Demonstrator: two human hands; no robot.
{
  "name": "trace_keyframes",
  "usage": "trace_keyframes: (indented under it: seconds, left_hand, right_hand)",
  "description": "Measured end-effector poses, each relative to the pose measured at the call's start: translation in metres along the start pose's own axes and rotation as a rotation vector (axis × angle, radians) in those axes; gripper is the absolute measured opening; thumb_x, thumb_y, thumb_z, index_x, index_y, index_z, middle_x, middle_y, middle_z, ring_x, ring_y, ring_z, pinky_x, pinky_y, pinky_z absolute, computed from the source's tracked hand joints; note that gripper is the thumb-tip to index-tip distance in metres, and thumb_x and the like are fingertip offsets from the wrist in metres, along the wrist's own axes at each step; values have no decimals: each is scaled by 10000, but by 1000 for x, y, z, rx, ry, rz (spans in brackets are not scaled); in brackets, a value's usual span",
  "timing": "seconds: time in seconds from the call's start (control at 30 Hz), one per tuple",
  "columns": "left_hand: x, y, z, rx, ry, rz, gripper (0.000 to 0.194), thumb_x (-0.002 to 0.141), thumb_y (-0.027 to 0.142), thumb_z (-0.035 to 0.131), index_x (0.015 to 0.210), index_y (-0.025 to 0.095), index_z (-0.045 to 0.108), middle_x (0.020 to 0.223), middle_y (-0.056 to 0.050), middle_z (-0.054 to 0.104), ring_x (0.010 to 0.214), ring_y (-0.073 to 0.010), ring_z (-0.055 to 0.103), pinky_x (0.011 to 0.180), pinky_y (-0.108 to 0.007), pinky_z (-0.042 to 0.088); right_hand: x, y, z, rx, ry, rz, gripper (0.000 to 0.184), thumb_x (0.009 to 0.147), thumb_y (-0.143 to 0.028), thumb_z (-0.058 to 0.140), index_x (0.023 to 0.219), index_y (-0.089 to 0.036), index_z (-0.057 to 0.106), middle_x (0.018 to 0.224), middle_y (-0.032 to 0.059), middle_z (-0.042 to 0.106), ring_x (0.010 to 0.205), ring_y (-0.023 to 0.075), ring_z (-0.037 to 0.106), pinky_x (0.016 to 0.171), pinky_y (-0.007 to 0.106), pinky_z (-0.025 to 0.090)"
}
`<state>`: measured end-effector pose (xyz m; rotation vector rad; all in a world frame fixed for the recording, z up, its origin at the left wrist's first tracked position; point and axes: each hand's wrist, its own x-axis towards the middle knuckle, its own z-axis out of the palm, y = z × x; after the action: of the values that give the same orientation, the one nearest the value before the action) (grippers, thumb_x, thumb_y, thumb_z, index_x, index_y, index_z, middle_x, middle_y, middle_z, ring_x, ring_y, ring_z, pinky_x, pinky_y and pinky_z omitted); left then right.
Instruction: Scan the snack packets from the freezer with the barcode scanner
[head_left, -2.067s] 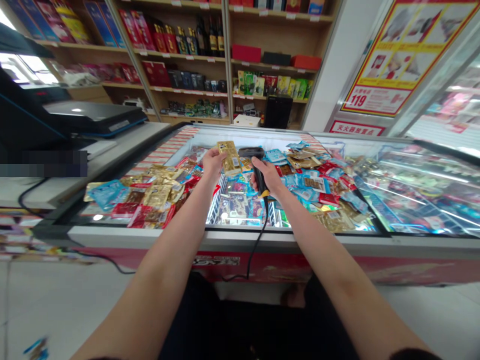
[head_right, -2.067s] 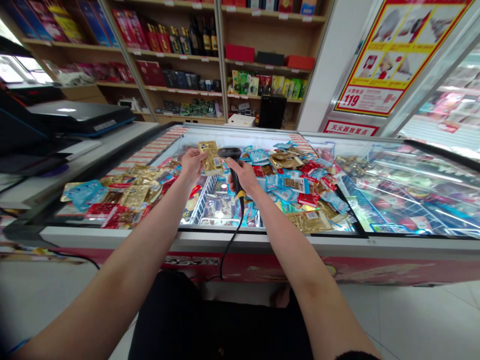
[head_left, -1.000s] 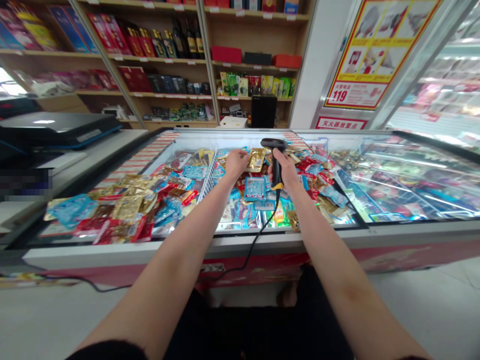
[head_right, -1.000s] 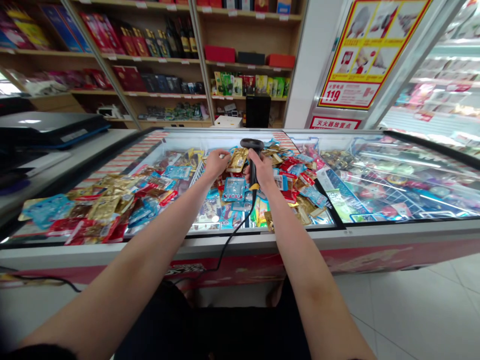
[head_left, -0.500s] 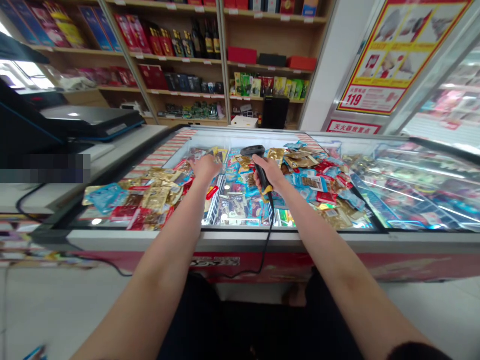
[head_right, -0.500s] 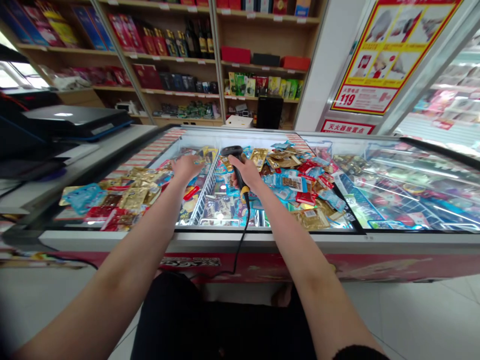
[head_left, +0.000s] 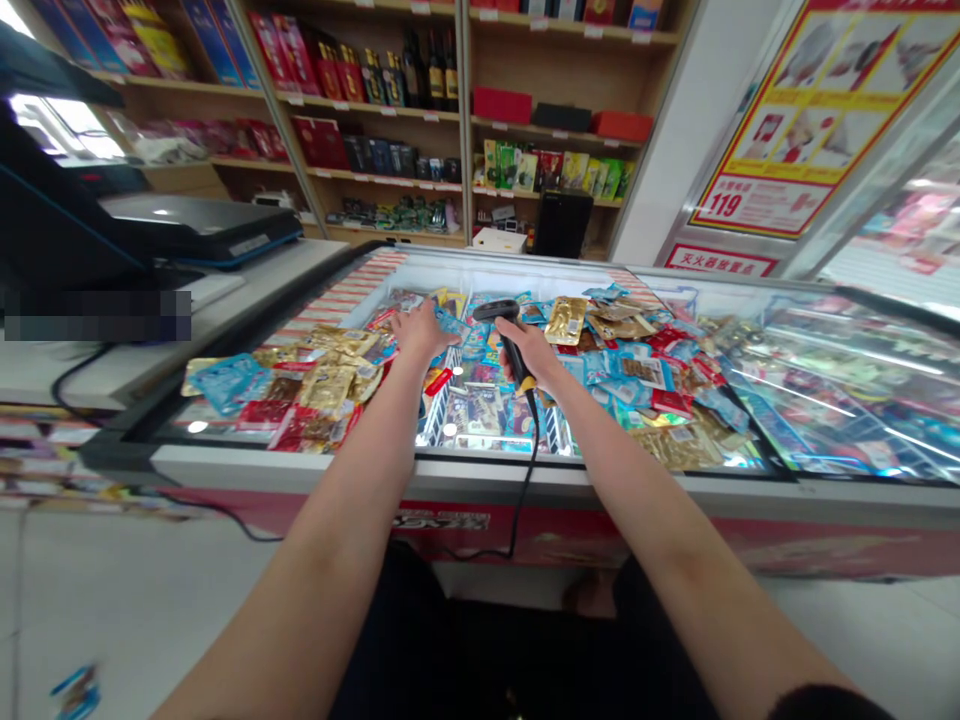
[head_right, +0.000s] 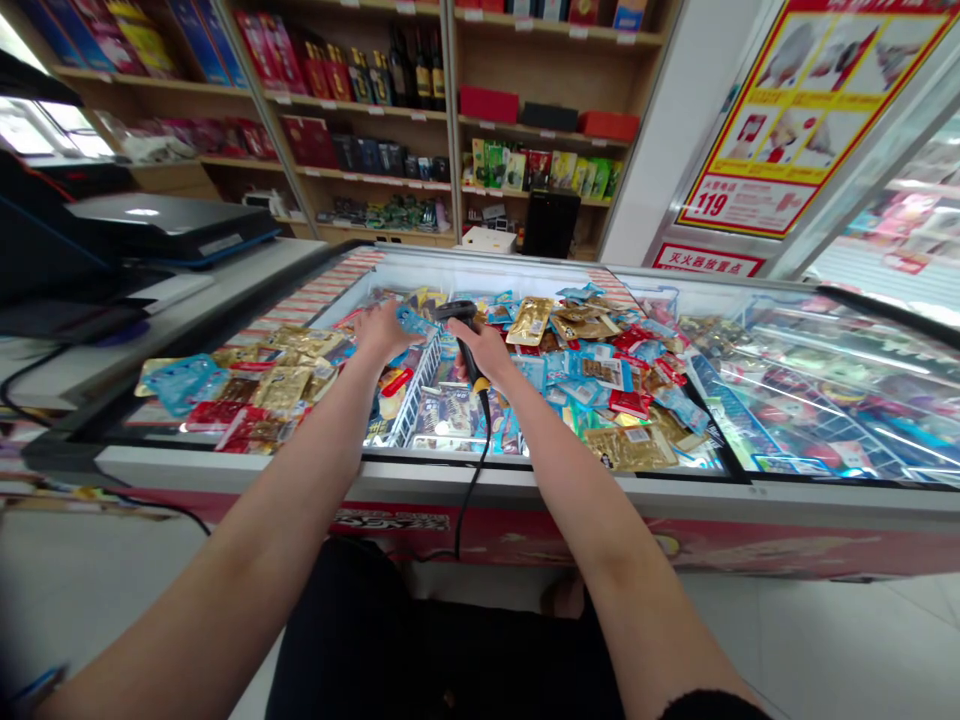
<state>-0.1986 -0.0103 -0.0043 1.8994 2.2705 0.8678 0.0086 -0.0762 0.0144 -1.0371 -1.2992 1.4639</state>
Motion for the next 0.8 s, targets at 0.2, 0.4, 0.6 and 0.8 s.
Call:
trace_keyframes:
  seconds: [0.2,0.4,0.6,0.8]
  left_hand:
    - [0,3,-2,-347,57,23,725,659,87,735,1362,226,627,1310,-128,746,1250,-331,697,1080,-405,516]
    - [12,4,11,-806,90,-182,325,607,142,702,929,167,663,902,-73,769,908,-251,737,837,-339,571]
    - [11,11,8,-1010,96,-292,209,578,123,687,756,191,601,694,11,669,774,-196,683,743,-295,536]
    - [6,16,0,-1058,119,-313,202,591,103,688,747,187,593,675,22,642,725,-170,653,726,-283,524]
  right_hand:
    - [-3,-1,-1,19,1,-12,387,934,-558,744,891,-226,550,495,-44,613,339,129,558,331,208,446]
    - [-6,-2,1,19,-5,-18,331,967,-498,703,880,-220,546,483,-43,606,332,129,547,322,210,440]
    - [-6,-1,0,21,-17,-16,440,895,-607,759,861,-227,540,487,-44,607,332,126,550,328,209,443]
    - [-10,-5,2,11,-8,-8,455,903,-623,752,844,-229,533,468,-41,599,331,124,537,318,206,438]
